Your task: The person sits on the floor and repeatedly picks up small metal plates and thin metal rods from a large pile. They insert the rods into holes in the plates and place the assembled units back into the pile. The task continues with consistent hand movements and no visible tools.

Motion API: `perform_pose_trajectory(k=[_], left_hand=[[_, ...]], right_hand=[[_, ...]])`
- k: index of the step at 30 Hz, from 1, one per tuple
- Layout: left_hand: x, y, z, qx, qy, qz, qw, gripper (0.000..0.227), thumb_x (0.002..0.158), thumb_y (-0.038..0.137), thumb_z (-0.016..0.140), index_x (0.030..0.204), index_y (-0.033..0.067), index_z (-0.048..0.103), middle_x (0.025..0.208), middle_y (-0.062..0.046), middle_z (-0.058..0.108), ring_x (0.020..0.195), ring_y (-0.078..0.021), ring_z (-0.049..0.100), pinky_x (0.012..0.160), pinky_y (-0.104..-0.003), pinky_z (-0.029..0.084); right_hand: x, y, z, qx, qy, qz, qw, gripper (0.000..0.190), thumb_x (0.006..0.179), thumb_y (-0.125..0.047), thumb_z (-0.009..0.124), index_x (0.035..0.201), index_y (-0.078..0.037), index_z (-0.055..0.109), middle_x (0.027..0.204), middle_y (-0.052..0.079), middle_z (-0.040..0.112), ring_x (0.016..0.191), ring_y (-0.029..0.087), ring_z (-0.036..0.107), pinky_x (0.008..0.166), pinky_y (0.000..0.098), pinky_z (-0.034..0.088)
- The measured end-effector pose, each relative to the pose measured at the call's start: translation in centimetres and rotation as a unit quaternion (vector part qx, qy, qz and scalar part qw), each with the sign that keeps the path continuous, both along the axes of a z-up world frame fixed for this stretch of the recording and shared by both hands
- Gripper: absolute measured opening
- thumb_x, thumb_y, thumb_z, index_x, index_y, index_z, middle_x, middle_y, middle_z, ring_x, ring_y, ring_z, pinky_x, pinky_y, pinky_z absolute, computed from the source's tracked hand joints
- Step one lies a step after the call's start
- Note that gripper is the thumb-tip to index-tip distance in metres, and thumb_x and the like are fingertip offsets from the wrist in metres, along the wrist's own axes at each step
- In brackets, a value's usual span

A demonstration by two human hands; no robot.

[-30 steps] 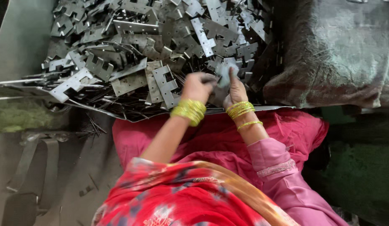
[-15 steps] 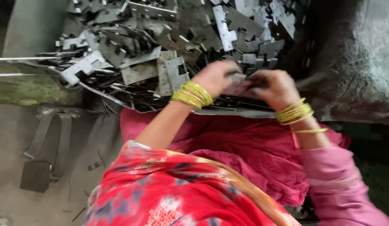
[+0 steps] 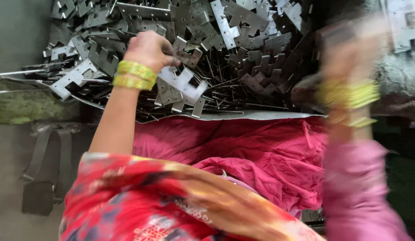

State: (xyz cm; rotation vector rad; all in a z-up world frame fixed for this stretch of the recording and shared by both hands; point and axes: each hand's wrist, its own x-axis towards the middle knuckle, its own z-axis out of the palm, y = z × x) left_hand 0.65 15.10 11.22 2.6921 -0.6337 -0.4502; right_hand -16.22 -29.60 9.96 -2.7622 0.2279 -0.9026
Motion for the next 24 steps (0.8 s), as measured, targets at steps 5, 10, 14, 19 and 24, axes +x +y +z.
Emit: perform_pose_trajectory(k=[5, 10, 14, 19, 24], left_hand=[[-6.9, -2.1, 1.0, -0.483, 0.092, 0.179, 0.852, 0.007, 0.087, 0.008, 0.077, 0.090, 0.0023, 0.079, 0.080, -0.007, 0.080, 0.064, -0.0123, 0.070, 0.059, -0.031, 0.056], [-11.7, -4.4, -4.2, -0.458, 0.065, 0.124, 0.878, 0.015, 0.087, 0.012, 0.078, 0.098, 0.0019, 0.077, 0.092, -0.009, 0.078, 0.083, -0.0124, 0.070, 0.078, -0.029, 0.057], [-9.2, -0.9, -7.1, -0.454, -0.048, 0.200, 0.867, 0.018, 0.093, 0.016, 0.075, 0.107, 0.0040, 0.075, 0.095, -0.005, 0.076, 0.087, -0.0110, 0.069, 0.081, -0.028, 0.056], [-6.6, 0.6, -8.9, -0.506, -0.075, 0.240, 0.825, 0.015, 0.097, 0.014, 0.076, 0.105, 0.0024, 0.073, 0.093, -0.001, 0.072, 0.084, -0.0081, 0.063, 0.079, -0.026, 0.054], [-4.2, -3.9, -9.6, -0.517, -0.077, 0.236, 0.819, 0.014, 0.098, 0.014, 0.071, 0.105, 0.0031, 0.074, 0.094, -0.003, 0.074, 0.085, -0.0101, 0.066, 0.079, -0.027, 0.054]], right_hand=[[-1.6, 23.7, -6.1, 0.783, 0.190, 0.233, 0.544, 0.041, 0.102, -0.033, 0.061, 0.132, -0.005, 0.064, 0.122, 0.013, 0.073, 0.108, 0.023, 0.073, 0.094, 0.0397, 0.058], [1.5, 22.3, -11.0, 0.782, 0.051, 0.260, 0.564, 0.037, 0.104, -0.014, 0.061, 0.139, -0.002, 0.060, 0.127, 0.016, 0.066, 0.115, 0.028, 0.064, 0.099, 0.0460, 0.053], [3.6, 18.9, -12.0, 0.328, 0.131, 0.239, 0.904, 0.042, 0.094, -0.001, 0.057, 0.134, -0.012, 0.066, 0.117, 0.016, 0.067, 0.110, 0.035, 0.065, 0.097, 0.0474, 0.053], [3.9, 21.5, -12.0, -0.136, 0.223, 0.243, 0.934, 0.025, 0.086, -0.009, 0.062, 0.110, -0.014, 0.070, 0.105, 0.016, 0.062, 0.094, 0.035, 0.066, 0.075, 0.0475, 0.051], [3.4, 20.7, -8.7, -0.119, 0.154, 0.301, 0.934, 0.021, 0.079, -0.012, 0.066, 0.099, -0.015, 0.071, 0.112, 0.016, 0.063, 0.102, 0.034, 0.065, 0.073, 0.0484, 0.051]])
